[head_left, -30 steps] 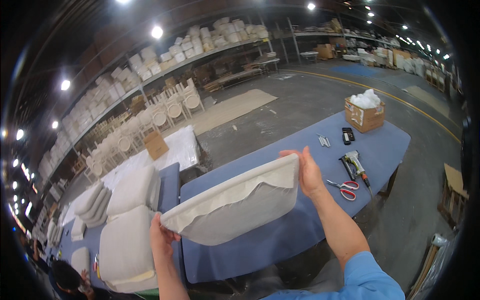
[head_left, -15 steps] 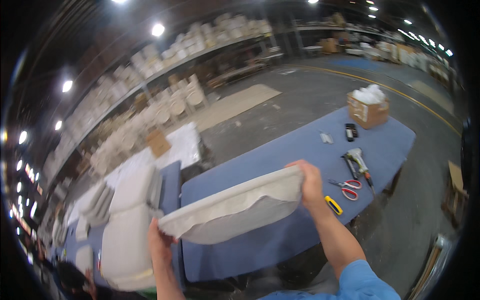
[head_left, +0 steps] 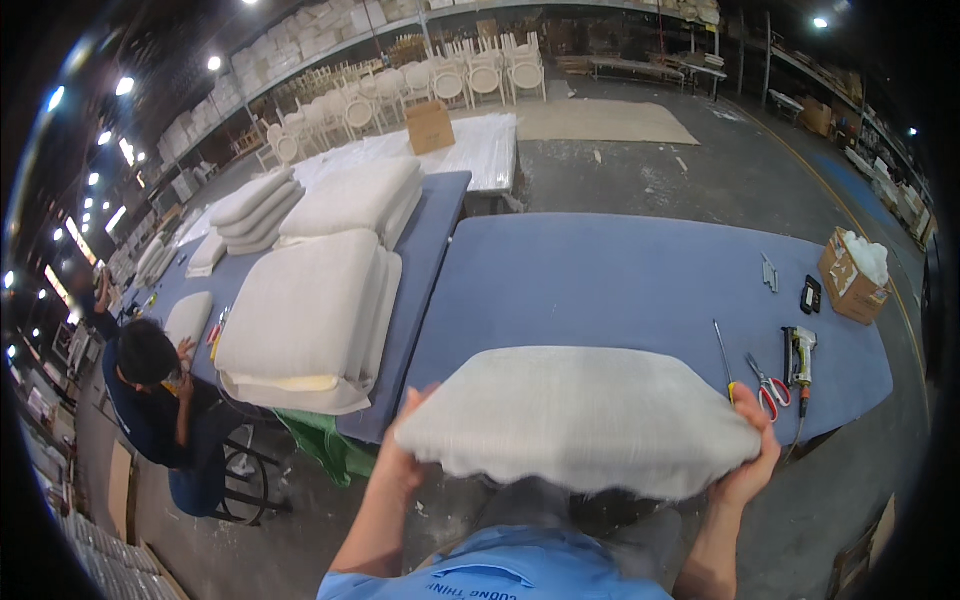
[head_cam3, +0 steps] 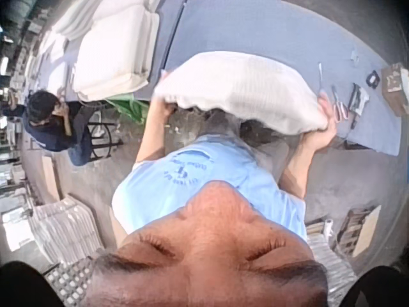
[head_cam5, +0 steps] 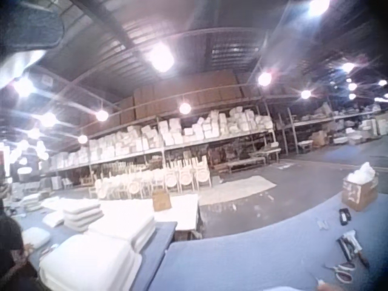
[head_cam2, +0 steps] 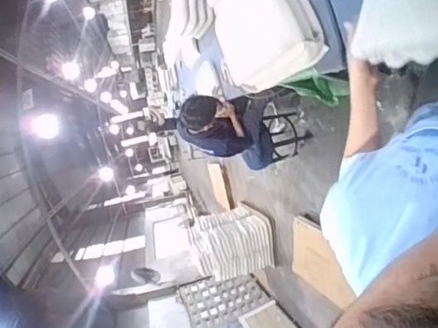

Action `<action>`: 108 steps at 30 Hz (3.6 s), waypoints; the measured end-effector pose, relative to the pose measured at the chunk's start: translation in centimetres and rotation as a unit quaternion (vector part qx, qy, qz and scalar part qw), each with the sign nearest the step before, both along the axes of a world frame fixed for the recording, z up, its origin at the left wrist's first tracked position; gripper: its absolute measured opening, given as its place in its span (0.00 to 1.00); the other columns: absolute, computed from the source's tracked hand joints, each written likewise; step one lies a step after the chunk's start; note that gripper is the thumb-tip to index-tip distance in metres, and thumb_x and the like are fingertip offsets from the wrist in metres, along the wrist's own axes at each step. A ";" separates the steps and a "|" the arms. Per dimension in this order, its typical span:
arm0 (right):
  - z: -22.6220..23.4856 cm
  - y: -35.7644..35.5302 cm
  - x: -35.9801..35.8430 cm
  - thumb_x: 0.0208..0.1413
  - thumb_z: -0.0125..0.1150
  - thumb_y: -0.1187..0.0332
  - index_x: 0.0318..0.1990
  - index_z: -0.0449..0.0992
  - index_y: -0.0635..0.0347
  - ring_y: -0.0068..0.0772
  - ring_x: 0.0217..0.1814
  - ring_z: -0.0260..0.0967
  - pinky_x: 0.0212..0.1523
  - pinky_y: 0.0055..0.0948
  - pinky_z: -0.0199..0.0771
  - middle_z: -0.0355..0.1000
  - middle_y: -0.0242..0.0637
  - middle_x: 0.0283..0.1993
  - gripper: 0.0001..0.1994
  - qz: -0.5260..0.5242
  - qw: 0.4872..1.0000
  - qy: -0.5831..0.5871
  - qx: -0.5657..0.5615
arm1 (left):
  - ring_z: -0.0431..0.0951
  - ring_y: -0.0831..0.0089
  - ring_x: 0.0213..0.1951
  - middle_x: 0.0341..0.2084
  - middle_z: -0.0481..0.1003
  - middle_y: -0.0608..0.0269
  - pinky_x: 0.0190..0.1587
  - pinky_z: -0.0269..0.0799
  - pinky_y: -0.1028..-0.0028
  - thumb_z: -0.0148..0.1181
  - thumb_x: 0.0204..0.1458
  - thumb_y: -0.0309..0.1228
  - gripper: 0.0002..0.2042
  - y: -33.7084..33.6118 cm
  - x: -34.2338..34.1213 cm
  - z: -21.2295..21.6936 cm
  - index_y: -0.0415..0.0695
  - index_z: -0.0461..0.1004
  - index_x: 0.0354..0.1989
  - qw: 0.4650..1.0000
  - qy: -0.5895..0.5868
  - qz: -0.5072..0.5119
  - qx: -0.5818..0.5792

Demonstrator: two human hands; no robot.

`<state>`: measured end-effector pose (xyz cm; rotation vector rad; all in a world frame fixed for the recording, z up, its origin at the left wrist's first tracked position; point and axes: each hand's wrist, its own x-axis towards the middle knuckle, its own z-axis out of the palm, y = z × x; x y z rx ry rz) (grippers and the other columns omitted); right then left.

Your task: The person trims excess fabric from a cushion cover using a seam ripper and scissors. They repeatedly flip the cushion to access different edges, remove loose threads, and place the finished cushion on a stack.

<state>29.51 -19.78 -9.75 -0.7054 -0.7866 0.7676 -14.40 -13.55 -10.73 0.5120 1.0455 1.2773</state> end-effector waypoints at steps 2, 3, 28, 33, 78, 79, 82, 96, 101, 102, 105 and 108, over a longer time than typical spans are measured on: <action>-2.0 -3.5 -0.3 0.64 0.45 0.58 0.56 0.78 0.67 0.45 0.74 0.64 0.74 0.42 0.62 0.66 0.52 0.73 0.24 0.018 0.997 0.002 -0.078 | 0.78 0.60 0.60 0.60 0.77 0.50 0.64 0.73 0.58 0.51 0.70 0.53 0.32 -2.1 -0.5 -4.0 0.35 0.69 0.68 0.985 -0.153 -0.053 -0.063; -3.2 -5.3 0.3 0.64 0.47 0.59 0.61 0.76 0.67 0.45 0.76 0.63 0.75 0.42 0.60 0.65 0.52 0.74 0.25 0.029 0.989 -0.012 -0.143 | 0.80 0.59 0.58 0.60 0.77 0.48 0.60 0.76 0.58 0.54 0.69 0.51 0.31 -2.8 0.0 -4.4 0.33 0.69 0.67 0.989 -0.112 -0.042 -0.086; -2.7 14.2 2.4 0.77 0.41 0.43 0.74 0.61 0.64 0.34 0.77 0.58 0.77 0.35 0.53 0.63 0.39 0.76 0.34 -0.073 0.997 -0.005 -0.018 | 0.72 0.69 0.55 0.54 0.74 0.56 0.62 0.64 0.69 0.36 0.76 0.45 0.24 9.2 3.3 7.0 0.37 0.71 0.61 0.856 0.264 0.192 0.401; -3.3 14.3 2.1 0.77 0.35 0.42 0.76 0.58 0.60 0.36 0.81 0.54 0.78 0.37 0.51 0.58 0.38 0.79 0.34 -0.089 0.993 0.064 -0.035 | 0.74 0.68 0.56 0.52 0.77 0.55 0.63 0.65 0.67 0.27 0.76 0.50 0.30 7.7 4.0 5.6 0.38 0.71 0.62 0.877 0.230 0.146 0.396; -9.8 -1.3 -3.2 0.70 0.61 0.62 0.78 0.53 0.66 0.52 0.73 0.64 0.71 0.49 0.70 0.60 0.53 0.76 0.36 0.161 0.889 -0.073 -0.421 | 0.72 0.63 0.66 0.65 0.73 0.51 0.66 0.67 0.64 0.52 0.69 0.57 0.34 -2.8 -5.3 -11.1 0.38 0.70 0.69 0.972 0.110 -0.181 -0.107; -10.0 -1.0 -3.7 0.70 0.61 0.61 0.78 0.54 0.66 0.51 0.73 0.64 0.70 0.48 0.70 0.60 0.54 0.76 0.36 0.144 0.891 -0.091 -0.420 | 0.75 0.64 0.62 0.61 0.76 0.53 0.62 0.71 0.66 0.57 0.67 0.55 0.33 -2.9 -5.2 -10.9 0.38 0.71 0.68 0.980 0.083 -0.169 -0.071; -10.2 -0.3 -4.6 0.70 0.62 0.60 0.77 0.57 0.67 0.49 0.72 0.65 0.69 0.45 0.71 0.61 0.55 0.76 0.35 0.083 0.903 -0.129 -0.401 | 0.79 0.67 0.56 0.56 0.79 0.56 0.59 0.73 0.68 0.62 0.65 0.51 0.32 -2.5 -5.2 -8.6 0.37 0.71 0.67 0.966 0.194 -0.172 -0.018; 4.9 11.5 -5.0 0.73 0.41 0.36 0.78 0.55 0.62 0.39 0.81 0.53 0.78 0.36 0.52 0.54 0.42 0.81 0.41 -0.009 0.987 0.153 -0.053 | 0.76 0.61 0.50 0.44 0.78 0.52 0.57 0.68 0.65 0.37 0.75 0.53 0.28 6.7 -1.1 7.8 0.37 0.72 0.56 0.857 0.300 0.197 0.371; 4.4 12.9 -4.7 0.76 0.38 0.39 0.78 0.55 0.61 0.39 0.81 0.52 0.79 0.37 0.51 0.54 0.41 0.81 0.38 -0.063 0.984 0.167 -0.006 | 0.72 0.68 0.48 0.43 0.77 0.58 0.58 0.66 0.69 0.30 0.76 0.54 0.32 7.9 -0.3 4.8 0.36 0.75 0.51 0.899 0.181 0.216 0.335; 3.8 13.3 -4.8 0.76 0.37 0.39 0.78 0.55 0.61 0.39 0.81 0.52 0.79 0.37 0.51 0.54 0.40 0.81 0.37 -0.070 0.984 0.164 -0.013 | 0.72 0.69 0.48 0.43 0.77 0.59 0.58 0.66 0.69 0.29 0.76 0.54 0.33 7.7 0.0 4.2 0.36 0.75 0.51 0.908 0.165 0.217 0.318; 1.1 15.1 -2.8 0.76 0.36 0.40 0.78 0.55 0.60 0.38 0.80 0.54 0.79 0.37 0.52 0.55 0.40 0.80 0.37 -0.069 0.991 0.117 -0.001 | 0.72 0.70 0.48 0.45 0.77 0.60 0.58 0.66 0.68 0.30 0.76 0.55 0.33 8.3 0.0 1.7 0.36 0.75 0.50 0.929 0.127 0.210 0.279; 1.5 15.4 -3.5 0.77 0.35 0.40 0.78 0.55 0.59 0.36 0.79 0.56 0.79 0.37 0.53 0.56 0.40 0.79 0.36 -0.076 0.986 0.142 -0.051 | 0.72 0.71 0.52 0.49 0.77 0.60 0.61 0.64 0.68 0.32 0.76 0.55 0.33 8.7 0.2 0.9 0.37 0.76 0.53 0.921 0.187 0.179 0.292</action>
